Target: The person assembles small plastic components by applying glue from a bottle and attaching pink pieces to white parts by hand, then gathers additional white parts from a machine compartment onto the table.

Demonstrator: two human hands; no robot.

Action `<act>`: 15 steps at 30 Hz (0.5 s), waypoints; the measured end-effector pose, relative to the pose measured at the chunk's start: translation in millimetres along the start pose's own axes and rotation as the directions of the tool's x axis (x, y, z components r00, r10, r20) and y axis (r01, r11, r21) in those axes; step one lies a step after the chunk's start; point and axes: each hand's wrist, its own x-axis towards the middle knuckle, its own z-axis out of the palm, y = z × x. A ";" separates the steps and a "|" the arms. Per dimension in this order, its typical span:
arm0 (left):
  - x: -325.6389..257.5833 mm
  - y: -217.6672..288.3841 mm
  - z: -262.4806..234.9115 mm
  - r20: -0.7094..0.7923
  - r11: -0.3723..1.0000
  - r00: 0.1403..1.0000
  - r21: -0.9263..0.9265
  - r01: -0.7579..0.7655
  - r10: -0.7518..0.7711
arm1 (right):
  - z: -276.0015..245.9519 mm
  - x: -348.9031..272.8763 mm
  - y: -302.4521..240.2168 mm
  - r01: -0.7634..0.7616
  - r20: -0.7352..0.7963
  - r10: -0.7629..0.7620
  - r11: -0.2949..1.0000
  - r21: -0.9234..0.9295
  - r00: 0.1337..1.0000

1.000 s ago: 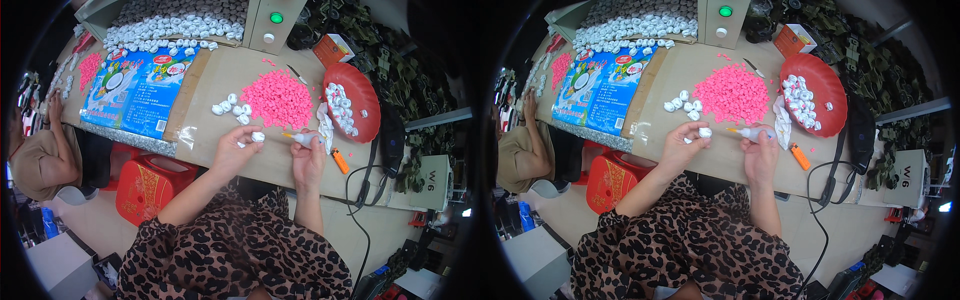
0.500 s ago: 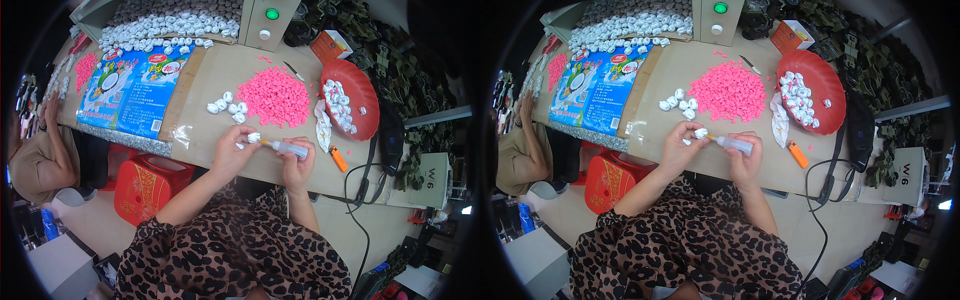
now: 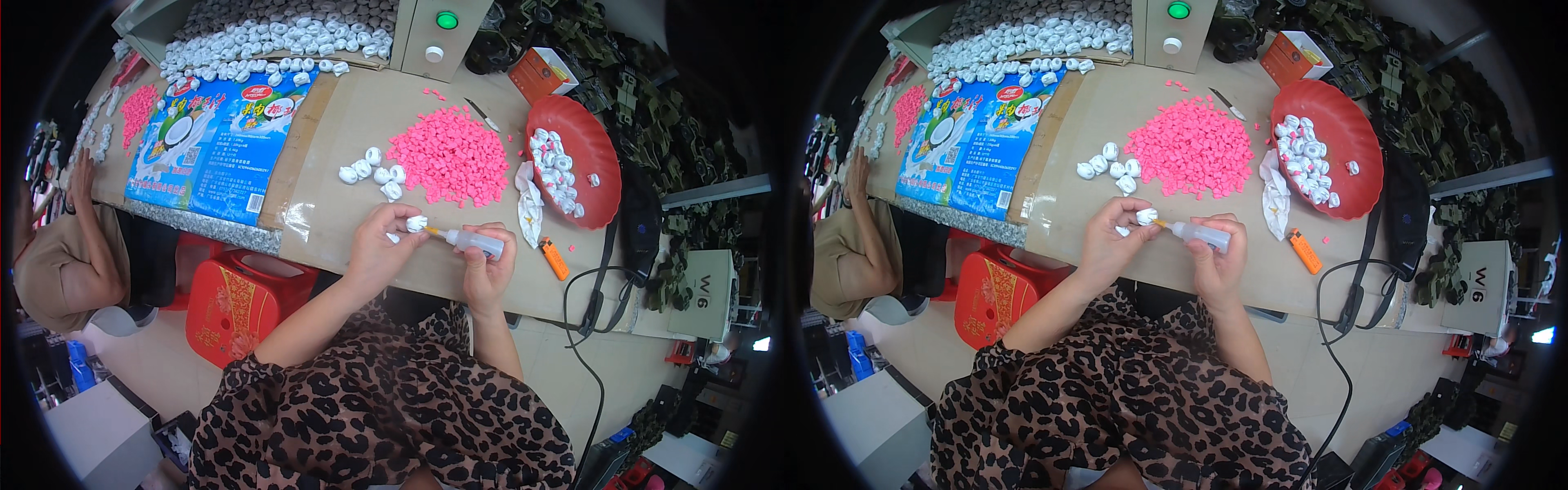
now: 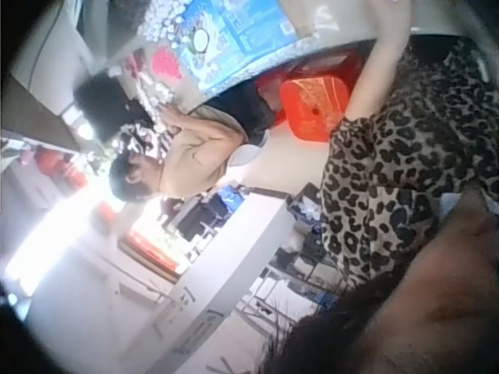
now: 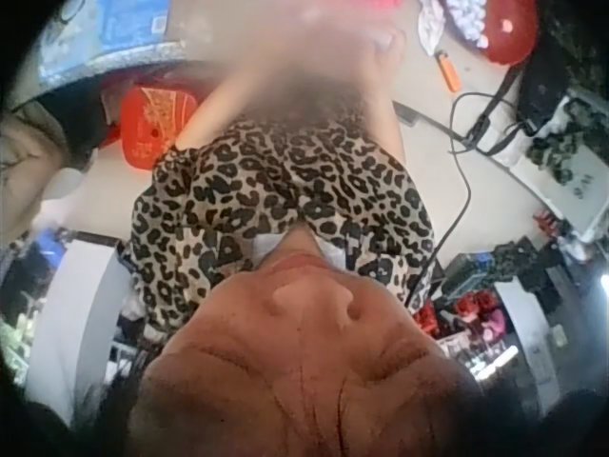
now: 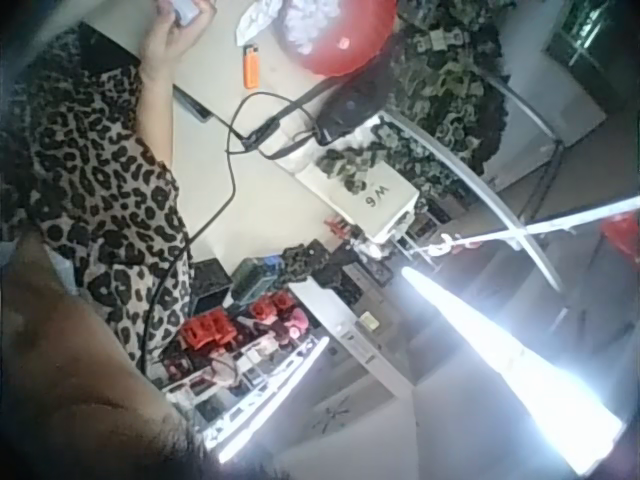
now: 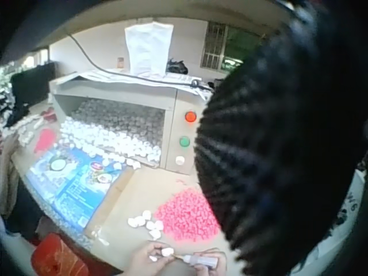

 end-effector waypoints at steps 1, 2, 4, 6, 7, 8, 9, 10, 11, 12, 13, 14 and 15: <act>0.1 -0.1 0.3 -0.002 1.000 1.000 0.000 0.000 0.000 | 0.1 0.1 -0.2 0.003 -0.002 -0.003 1.000 0.003 1.000; -0.3 -0.8 -0.6 -0.008 1.000 1.000 0.002 0.000 0.000 | 0.9 0.1 0.8 0.005 -0.002 -0.005 1.000 0.009 1.000; -0.9 -2.0 -2.4 -0.013 1.000 1.000 0.007 -0.003 0.003 | 2.2 0.2 2.4 0.006 0.004 -0.006 1.000 0.010 1.000; -0.3 -1.5 -1.1 -0.005 1.000 1.000 0.004 -0.007 0.007 | 1.2 0.5 0.4 0.008 0.001 -0.008 1.000 0.000 1.000; -0.1 -1.6 -0.7 -0.002 1.000 1.000 -0.002 -0.017 0.017 | 1.0 0.6 -0.5 0.002 -0.002 -0.002 1.000 -0.002 1.000; 0.0 -1.8 -0.6 -0.001 1.000 1.000 -0.005 -0.028 0.028 | 1.0 0.6 -0.6 -0.003 -0.004 0.003 1.000 -0.002 1.000; 0.1 -1.7 -0.5 0.000 1.000 1.000 -0.005 -0.028 0.028 | 0.5 0.8 1.2 -0.003 -0.005 0.003 1.000 -0.003 1.000; 0.1 -1.4 -0.2 -0.004 0.999 0.999 -0.005 -0.036 0.036 | -0.2 1.1 4.5 0.035 -0.009 -0.036 0.998 -0.047 0.999; -0.1 -1.5 -0.4 -0.009 0.999 0.999 -0.004 -0.043 0.043 | -0.4 1.2 6.6 0.073 -0.009 -0.074 0.993 -0.090 0.997; -0.3 -1.7 -0.7 -0.010 0.999 0.999 -0.003 -0.043 0.043 | 0.5 1.0 6.8 0.072 -0.009 -0.073 0.993 -0.089 0.997; -0.6 -1.9 -1.0 -0.009 0.999 1.000 -0.020 -0.025 0.025 | 1.8 0.9 6.7 0.076 -0.013 -0.078 0.993 -0.088 0.997; -0.8 -1.6 -0.9 -0.007 0.999 1.000 -0.038 -0.008 0.008 | 2.5 0.8 6.1 0.081 -0.017 -0.083 0.993 -0.089 0.996; -0.9 -1.1 -1.1 -0.007 0.999 1.000 -0.039 -0.008 0.008 | 2.6 0.7 5.8 0.081 -0.017 -0.083 0.993 -0.090 0.996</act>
